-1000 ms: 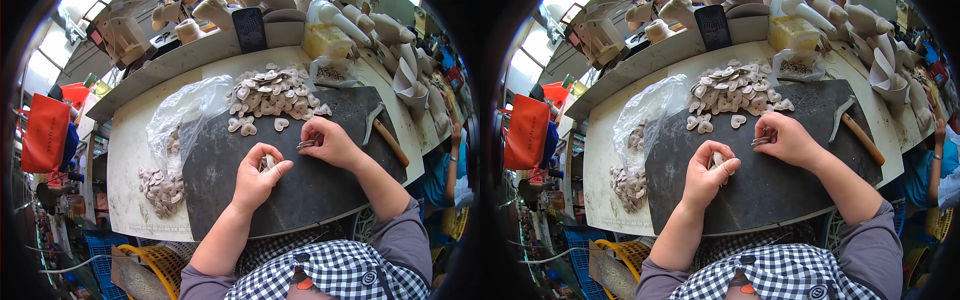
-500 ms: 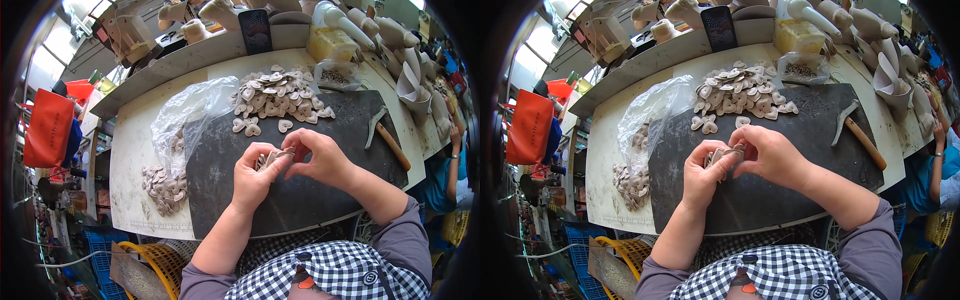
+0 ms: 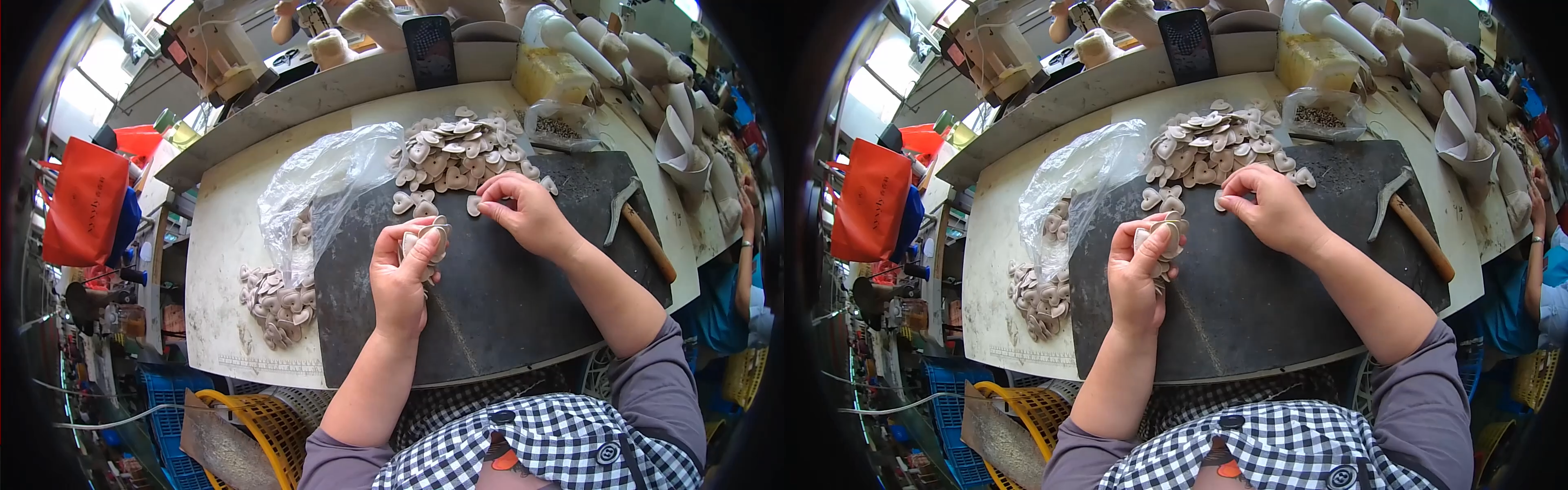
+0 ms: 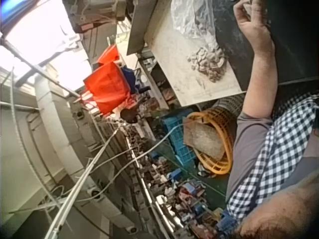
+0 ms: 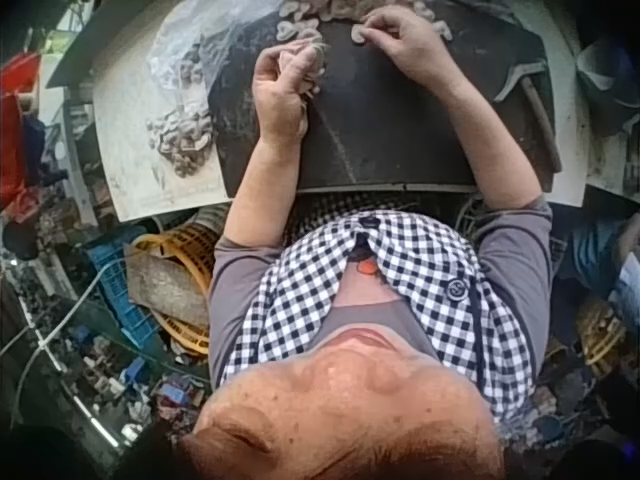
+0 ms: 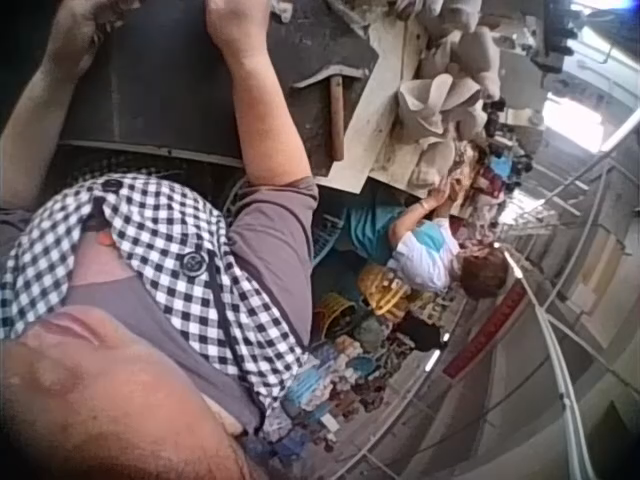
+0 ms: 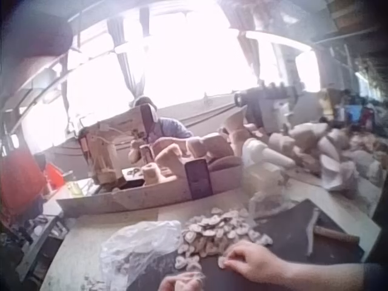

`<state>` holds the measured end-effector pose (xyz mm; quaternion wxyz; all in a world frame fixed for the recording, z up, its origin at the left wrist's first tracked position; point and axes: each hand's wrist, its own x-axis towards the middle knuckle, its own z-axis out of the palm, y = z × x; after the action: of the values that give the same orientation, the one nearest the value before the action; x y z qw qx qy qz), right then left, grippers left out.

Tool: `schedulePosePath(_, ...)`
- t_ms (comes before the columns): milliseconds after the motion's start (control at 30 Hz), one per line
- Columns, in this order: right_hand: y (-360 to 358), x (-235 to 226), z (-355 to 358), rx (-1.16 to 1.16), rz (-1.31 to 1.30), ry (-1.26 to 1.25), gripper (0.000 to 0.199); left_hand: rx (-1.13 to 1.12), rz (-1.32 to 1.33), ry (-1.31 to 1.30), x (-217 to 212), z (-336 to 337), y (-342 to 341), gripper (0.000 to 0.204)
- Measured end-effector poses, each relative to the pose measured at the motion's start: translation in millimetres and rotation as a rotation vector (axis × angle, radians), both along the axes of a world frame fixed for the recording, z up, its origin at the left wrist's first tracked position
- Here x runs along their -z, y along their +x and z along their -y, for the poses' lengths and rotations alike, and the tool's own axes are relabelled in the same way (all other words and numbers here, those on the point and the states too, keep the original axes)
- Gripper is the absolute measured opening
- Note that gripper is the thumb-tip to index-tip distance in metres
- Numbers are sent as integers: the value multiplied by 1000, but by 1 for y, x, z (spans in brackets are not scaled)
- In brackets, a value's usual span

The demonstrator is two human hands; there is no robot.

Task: Sorting and inspecting small heart-shaped decorative shoe components from a plastic bag.

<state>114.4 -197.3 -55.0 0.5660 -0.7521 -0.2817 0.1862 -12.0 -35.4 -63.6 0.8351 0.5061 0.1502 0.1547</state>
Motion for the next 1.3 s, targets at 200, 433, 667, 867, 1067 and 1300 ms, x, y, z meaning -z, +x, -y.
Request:
schedulePosePath(200,-16,-1,-12,-156,232,-41,17,30,-103,365,12,6,4,12)
schedulePosePath(433,-20,-4,5,-121,203,-217,13,-38,-12,174,-3,-4,-3,14)
schedulePosePath(667,-4,12,0,42,759,-341,20,70,39,3,1,-8,-3,11)
schedulePosePath(867,-8,9,-1,27,416,-253,22,37,-88,236,5,-6,-1,10)
schedulePosePath(1067,-32,-10,-5,-87,182,86,22,217,-44,308,4,-4,-3,30)
schedulePosePath(1300,-44,-4,-10,-164,244,226,47,213,-263,412,-35,-31,-9,16)
